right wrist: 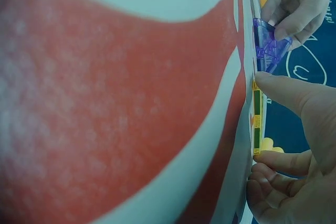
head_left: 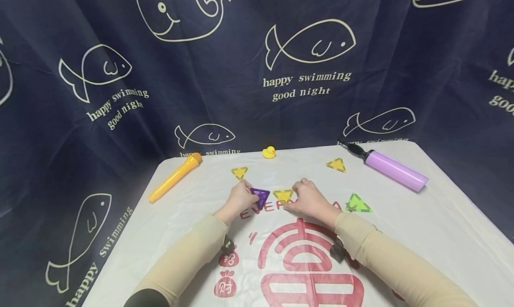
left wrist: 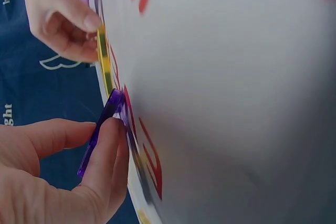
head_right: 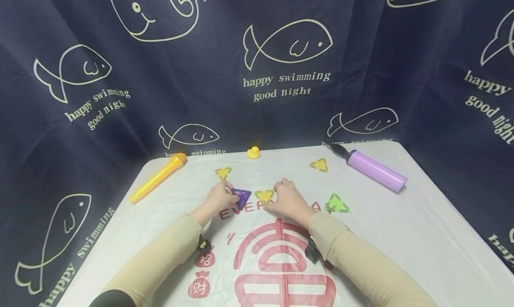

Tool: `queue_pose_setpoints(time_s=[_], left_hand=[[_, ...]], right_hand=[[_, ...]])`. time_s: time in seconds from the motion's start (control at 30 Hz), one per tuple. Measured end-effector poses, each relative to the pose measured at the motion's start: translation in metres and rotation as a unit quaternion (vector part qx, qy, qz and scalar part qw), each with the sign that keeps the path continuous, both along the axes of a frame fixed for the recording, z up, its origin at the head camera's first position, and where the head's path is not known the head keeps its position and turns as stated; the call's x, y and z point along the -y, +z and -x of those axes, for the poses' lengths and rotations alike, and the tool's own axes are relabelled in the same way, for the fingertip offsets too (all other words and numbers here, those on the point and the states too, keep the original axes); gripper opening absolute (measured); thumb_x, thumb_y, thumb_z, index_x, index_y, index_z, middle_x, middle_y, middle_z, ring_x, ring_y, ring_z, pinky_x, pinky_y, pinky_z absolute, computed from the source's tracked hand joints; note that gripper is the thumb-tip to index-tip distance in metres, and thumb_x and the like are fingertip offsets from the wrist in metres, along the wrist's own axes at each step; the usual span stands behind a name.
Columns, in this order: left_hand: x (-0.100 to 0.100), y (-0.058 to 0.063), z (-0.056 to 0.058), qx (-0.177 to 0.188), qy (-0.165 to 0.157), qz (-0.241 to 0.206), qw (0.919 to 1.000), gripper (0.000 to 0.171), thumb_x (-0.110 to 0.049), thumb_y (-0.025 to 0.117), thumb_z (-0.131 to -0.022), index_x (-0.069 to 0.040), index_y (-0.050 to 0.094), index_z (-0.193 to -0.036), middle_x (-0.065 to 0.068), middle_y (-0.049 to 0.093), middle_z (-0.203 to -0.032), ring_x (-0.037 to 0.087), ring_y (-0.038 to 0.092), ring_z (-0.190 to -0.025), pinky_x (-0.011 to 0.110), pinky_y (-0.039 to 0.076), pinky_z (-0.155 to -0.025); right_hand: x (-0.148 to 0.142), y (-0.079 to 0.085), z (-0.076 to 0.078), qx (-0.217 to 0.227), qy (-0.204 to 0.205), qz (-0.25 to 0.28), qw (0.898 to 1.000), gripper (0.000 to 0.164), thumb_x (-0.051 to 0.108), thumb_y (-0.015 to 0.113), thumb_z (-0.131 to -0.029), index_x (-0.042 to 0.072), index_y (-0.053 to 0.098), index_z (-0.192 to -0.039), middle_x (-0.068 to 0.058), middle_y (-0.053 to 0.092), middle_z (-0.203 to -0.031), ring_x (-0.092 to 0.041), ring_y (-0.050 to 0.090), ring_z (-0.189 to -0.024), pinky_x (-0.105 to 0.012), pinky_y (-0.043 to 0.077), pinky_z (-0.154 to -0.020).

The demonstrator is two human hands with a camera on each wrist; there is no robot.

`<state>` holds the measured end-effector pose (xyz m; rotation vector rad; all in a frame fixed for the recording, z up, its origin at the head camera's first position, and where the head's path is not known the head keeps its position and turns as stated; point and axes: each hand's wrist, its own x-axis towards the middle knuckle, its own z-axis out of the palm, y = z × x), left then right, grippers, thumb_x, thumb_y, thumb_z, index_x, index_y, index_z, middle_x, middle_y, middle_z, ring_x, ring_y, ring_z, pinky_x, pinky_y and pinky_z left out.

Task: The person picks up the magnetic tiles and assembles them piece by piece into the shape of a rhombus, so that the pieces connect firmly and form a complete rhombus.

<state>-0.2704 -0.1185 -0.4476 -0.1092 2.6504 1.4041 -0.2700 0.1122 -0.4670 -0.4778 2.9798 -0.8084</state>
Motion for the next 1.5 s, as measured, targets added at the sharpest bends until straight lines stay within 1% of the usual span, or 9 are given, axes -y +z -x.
queue_pose_setpoints(time_s=[0.2,0.4,0.57,0.73,0.87,1.0,1.17,1.33,1.5], left_hand=[[-0.009,0.001,-0.008,0.013,-0.006,-0.014,0.9998,0.032,0.005,0.073,-0.086,0.005,0.052,-0.111,0.015,0.063,-0.084,0.023,0.071,-0.064,0.031,0.059,-0.058],[-0.014,-0.001,-0.008,0.009,-0.006,-0.009,0.9999,0.031,0.002,0.074,-0.088,0.003,0.053,-0.110,0.013,0.064,-0.082,0.021,0.069,-0.061,0.032,0.057,-0.054],[-0.016,0.000,-0.006,0.006,-0.001,0.007,1.0000,0.031,0.000,0.074,-0.089,0.001,0.053,-0.111,0.012,0.064,-0.084,0.021,0.069,-0.065,0.031,0.056,-0.055],[-0.018,0.000,-0.003,0.006,0.008,-0.007,0.9999,0.029,0.001,0.073,-0.089,0.002,0.054,-0.111,0.013,0.063,-0.087,0.022,0.069,-0.068,0.033,0.057,-0.056],[-0.020,-0.001,-0.002,0.005,0.007,-0.020,0.9998,0.030,0.002,0.074,-0.089,0.002,0.053,-0.110,0.014,0.063,-0.088,0.022,0.069,-0.068,0.032,0.058,-0.054],[-0.021,-0.003,0.000,0.003,-0.005,-0.011,0.9999,0.032,0.000,0.075,-0.089,0.001,0.053,-0.112,0.012,0.064,-0.085,0.020,0.067,-0.062,0.030,0.054,-0.048],[-0.022,-0.004,0.000,0.006,-0.019,0.000,0.9998,0.034,-0.005,0.075,-0.090,0.000,0.052,-0.116,0.010,0.066,-0.083,0.022,0.063,-0.050,0.030,0.050,-0.042],[-0.023,-0.003,-0.001,0.005,-0.029,-0.012,0.9995,0.034,-0.003,0.073,-0.091,0.000,0.053,-0.118,0.013,0.070,-0.093,0.021,0.060,-0.050,0.031,0.050,-0.042],[-0.024,-0.001,-0.001,0.005,-0.032,-0.021,0.9993,0.034,-0.003,0.073,-0.091,0.000,0.054,-0.120,0.018,0.070,-0.106,0.020,0.058,-0.051,0.032,0.050,-0.041]], right_hand=[[0.000,0.000,0.000,0.003,-0.001,0.000,1.000,0.070,0.043,0.089,-0.075,-0.007,0.064,-0.118,-0.011,0.056,-0.101,-0.030,0.055,-0.099,-0.046,0.052,-0.092],[0.001,0.003,-0.002,0.005,-0.003,-0.002,1.000,0.067,0.039,0.090,-0.075,-0.007,0.064,-0.117,-0.012,0.057,-0.100,-0.030,0.055,-0.098,-0.046,0.052,-0.091],[0.002,0.004,-0.002,0.003,0.002,-0.002,1.000,0.056,0.031,0.088,-0.078,-0.006,0.066,-0.114,-0.009,0.057,-0.094,-0.027,0.055,-0.091,-0.043,0.052,-0.085],[0.001,0.003,-0.001,0.000,0.008,0.000,1.000,0.040,0.022,0.085,-0.082,-0.003,0.069,-0.108,-0.007,0.058,-0.090,-0.024,0.054,-0.085,-0.041,0.052,-0.079],[0.002,0.004,-0.001,0.003,0.011,0.001,1.000,0.030,0.019,0.083,-0.083,-0.001,0.070,-0.102,-0.006,0.058,-0.089,-0.022,0.056,-0.082,-0.041,0.052,-0.078],[0.003,0.006,-0.002,0.018,0.006,0.005,1.000,0.025,0.018,0.081,-0.086,0.001,0.070,-0.101,-0.006,0.059,-0.091,-0.021,0.057,-0.082,-0.041,0.053,-0.079],[0.005,0.007,-0.002,0.031,0.000,0.007,1.000,0.021,0.017,0.079,-0.087,0.003,0.070,-0.100,-0.005,0.059,-0.090,-0.020,0.057,-0.081,-0.039,0.053,-0.077],[0.005,0.006,-0.001,0.026,0.009,0.011,1.000,0.016,0.013,0.078,-0.087,0.003,0.069,-0.096,-0.004,0.057,-0.085,-0.020,0.054,-0.077,-0.037,0.051,-0.072],[0.005,0.007,-0.001,0.019,0.014,0.019,1.000,0.012,0.009,0.077,-0.086,0.003,0.069,-0.093,-0.004,0.056,-0.080,-0.019,0.053,-0.073,-0.037,0.050,-0.070]])
